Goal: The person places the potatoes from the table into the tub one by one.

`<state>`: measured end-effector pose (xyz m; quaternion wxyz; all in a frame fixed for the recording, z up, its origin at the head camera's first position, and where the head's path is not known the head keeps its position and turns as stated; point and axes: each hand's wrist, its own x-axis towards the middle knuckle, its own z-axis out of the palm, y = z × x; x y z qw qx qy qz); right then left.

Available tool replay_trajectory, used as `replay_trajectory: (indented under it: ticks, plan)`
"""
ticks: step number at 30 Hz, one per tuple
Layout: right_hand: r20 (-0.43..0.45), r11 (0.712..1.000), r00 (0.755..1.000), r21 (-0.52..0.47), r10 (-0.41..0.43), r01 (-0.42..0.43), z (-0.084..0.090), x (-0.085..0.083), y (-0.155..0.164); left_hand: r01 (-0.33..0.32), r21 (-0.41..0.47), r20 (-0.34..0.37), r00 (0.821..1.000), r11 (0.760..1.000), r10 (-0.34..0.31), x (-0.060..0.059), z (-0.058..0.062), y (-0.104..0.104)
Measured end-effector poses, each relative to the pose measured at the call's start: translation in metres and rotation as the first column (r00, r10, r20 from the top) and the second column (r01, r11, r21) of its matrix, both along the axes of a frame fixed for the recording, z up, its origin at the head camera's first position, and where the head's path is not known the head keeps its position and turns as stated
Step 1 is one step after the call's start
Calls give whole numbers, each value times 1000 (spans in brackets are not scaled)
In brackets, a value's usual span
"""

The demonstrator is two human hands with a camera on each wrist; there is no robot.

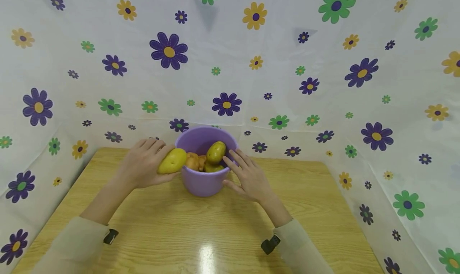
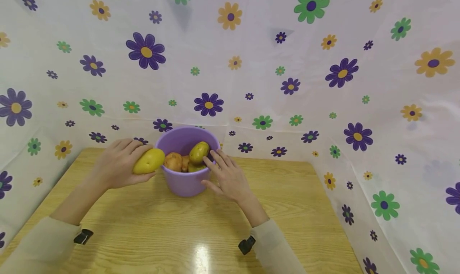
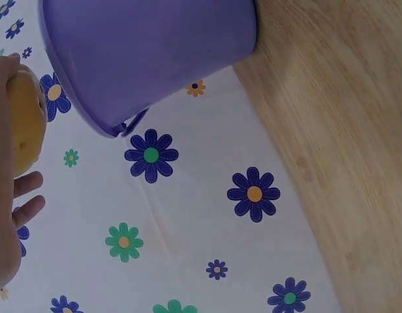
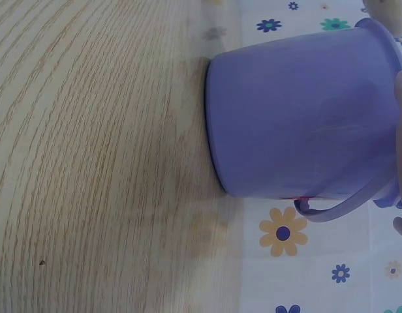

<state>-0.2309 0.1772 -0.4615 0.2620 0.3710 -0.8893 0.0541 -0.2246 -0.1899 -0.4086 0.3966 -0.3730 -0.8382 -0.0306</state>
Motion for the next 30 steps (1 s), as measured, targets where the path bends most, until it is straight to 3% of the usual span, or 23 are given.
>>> replay_trajectory:
  ticks: [13, 30]
  plan:
    - [-14, 1000, 1000, -2, 1, -1, -2, -1, -1, 16, -90, 37, 999, 996, -12, -11, 14, 13]
    - [-1, 1000, 1000, -18, 2, -2, -2, -1, -2, 32, -213, 149, 989, 976, 0, -24, 33, 25]
